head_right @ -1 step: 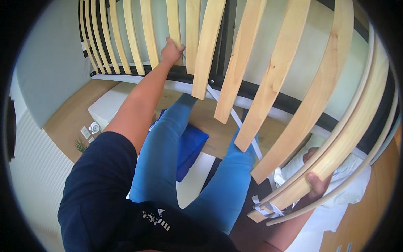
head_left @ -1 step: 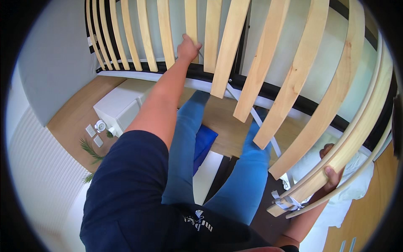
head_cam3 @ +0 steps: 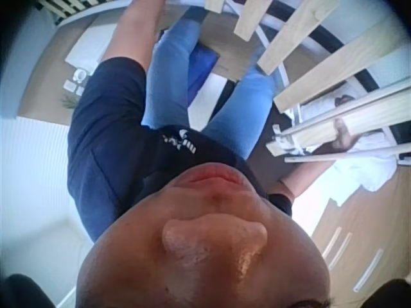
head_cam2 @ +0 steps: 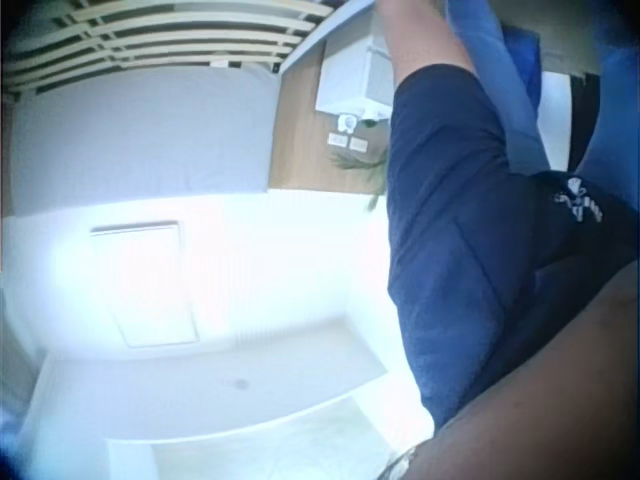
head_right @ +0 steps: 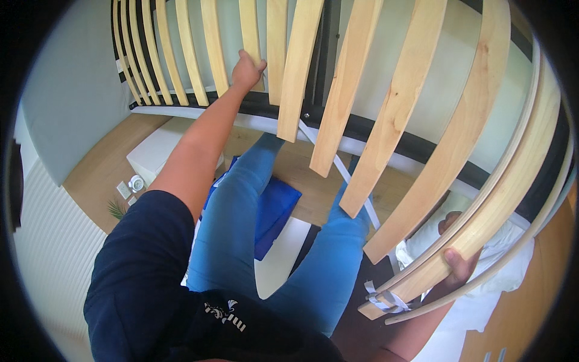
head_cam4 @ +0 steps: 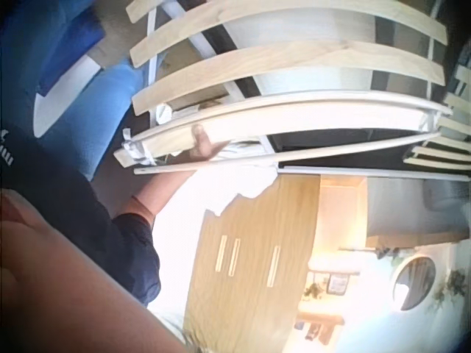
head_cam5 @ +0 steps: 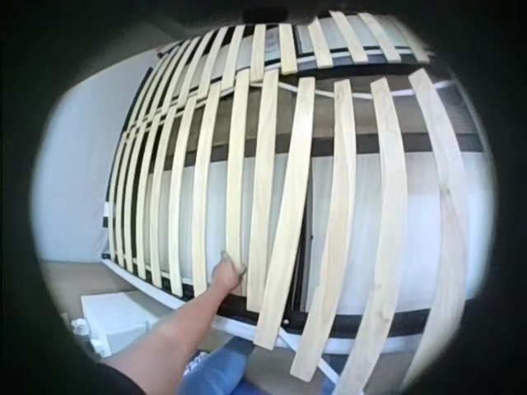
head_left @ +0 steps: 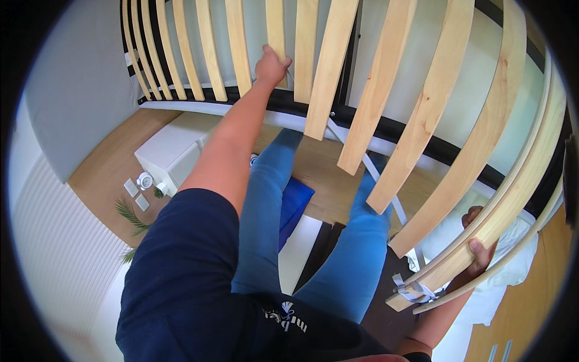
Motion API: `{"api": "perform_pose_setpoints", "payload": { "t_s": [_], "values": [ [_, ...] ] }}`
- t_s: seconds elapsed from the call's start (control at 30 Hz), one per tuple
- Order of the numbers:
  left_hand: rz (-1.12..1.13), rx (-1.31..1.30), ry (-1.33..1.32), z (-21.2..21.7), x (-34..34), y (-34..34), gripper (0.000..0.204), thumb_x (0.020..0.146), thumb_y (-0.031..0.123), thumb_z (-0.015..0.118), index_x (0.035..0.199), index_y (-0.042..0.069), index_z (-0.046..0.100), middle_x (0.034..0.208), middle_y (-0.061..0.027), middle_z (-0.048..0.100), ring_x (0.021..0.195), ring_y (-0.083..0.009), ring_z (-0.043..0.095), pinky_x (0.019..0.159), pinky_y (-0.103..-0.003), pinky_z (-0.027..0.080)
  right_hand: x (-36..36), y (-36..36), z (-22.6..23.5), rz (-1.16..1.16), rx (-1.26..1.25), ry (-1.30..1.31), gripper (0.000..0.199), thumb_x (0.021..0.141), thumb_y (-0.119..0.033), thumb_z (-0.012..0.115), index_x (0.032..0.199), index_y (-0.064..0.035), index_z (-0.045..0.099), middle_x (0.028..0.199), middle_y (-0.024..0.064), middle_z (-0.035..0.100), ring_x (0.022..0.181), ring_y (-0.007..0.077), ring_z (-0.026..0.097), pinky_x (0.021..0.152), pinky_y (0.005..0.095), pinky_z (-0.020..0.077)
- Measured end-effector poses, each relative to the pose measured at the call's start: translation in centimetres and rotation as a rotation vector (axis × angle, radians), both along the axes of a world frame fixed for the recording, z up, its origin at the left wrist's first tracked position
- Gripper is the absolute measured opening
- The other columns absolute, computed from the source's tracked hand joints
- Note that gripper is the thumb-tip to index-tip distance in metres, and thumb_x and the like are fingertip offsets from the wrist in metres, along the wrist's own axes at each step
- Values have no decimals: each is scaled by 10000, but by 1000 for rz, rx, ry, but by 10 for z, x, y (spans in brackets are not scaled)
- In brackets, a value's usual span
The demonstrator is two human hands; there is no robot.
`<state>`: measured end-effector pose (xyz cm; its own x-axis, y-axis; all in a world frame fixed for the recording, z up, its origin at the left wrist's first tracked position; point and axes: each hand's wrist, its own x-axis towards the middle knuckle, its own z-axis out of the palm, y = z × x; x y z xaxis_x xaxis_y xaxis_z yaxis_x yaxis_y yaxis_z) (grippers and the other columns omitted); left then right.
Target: The person places and adjusts wooden slats onto the bed frame, aligning them one by one to form the support structure. The person handles the slats by hand, positioning them between the frame rails.
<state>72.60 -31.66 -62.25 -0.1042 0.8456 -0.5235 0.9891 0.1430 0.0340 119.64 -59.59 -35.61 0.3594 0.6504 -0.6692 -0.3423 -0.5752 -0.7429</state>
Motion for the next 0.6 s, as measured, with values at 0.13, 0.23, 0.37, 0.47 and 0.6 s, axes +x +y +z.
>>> {"api": "perform_pose_setpoints", "payload": {
  "t_s": [0.13,0.23,0.37,0.47,0.6],
  "values": [
    [3,146,-163,8,-2,-10,587,783,377,704,1071,-28,392,895,-302,648,851,-465,638,745,-507,515,-5,8,7,3,-44,-51,837,556,-315,746,1230,58,421,883,139,499,757,180,453,656,292,386],
    [-1,185,-255,27,-8,-27,568,793,399,701,1039,-22,411,894,-294,645,852,-469,631,735,-519,505,-9,7,8,8,-49,-51,849,554,-325,751,1235,58,417,879,130,495,757,175,451,654,290,386],
    [12,100,-187,36,-20,-48,600,816,464,685,1041,-21,412,895,-277,640,869,-469,612,777,-515,476,-12,4,8,4,-31,-78,840,563,-323,749,1237,52,416,884,123,485,756,171,445,665,288,383],
    [20,68,-221,30,-28,-64,612,854,493,643,1086,-31,426,942,-275,612,924,-460,568,868,-508,414,-12,9,8,25,-4,-65,826,586,-318,743,1251,43,409,898,121,473,751,168,436,677,286,376],
    [-56,381,-66,42,-46,-59,695,845,432,665,1263,-28,354,1118,-242,542,1073,-422,493,958,-509,348,-11,5,8,39,-20,-73,861,584,-330,753,1272,45,395,922,132,490,774,177,458,689,294,394]
  ]
}}
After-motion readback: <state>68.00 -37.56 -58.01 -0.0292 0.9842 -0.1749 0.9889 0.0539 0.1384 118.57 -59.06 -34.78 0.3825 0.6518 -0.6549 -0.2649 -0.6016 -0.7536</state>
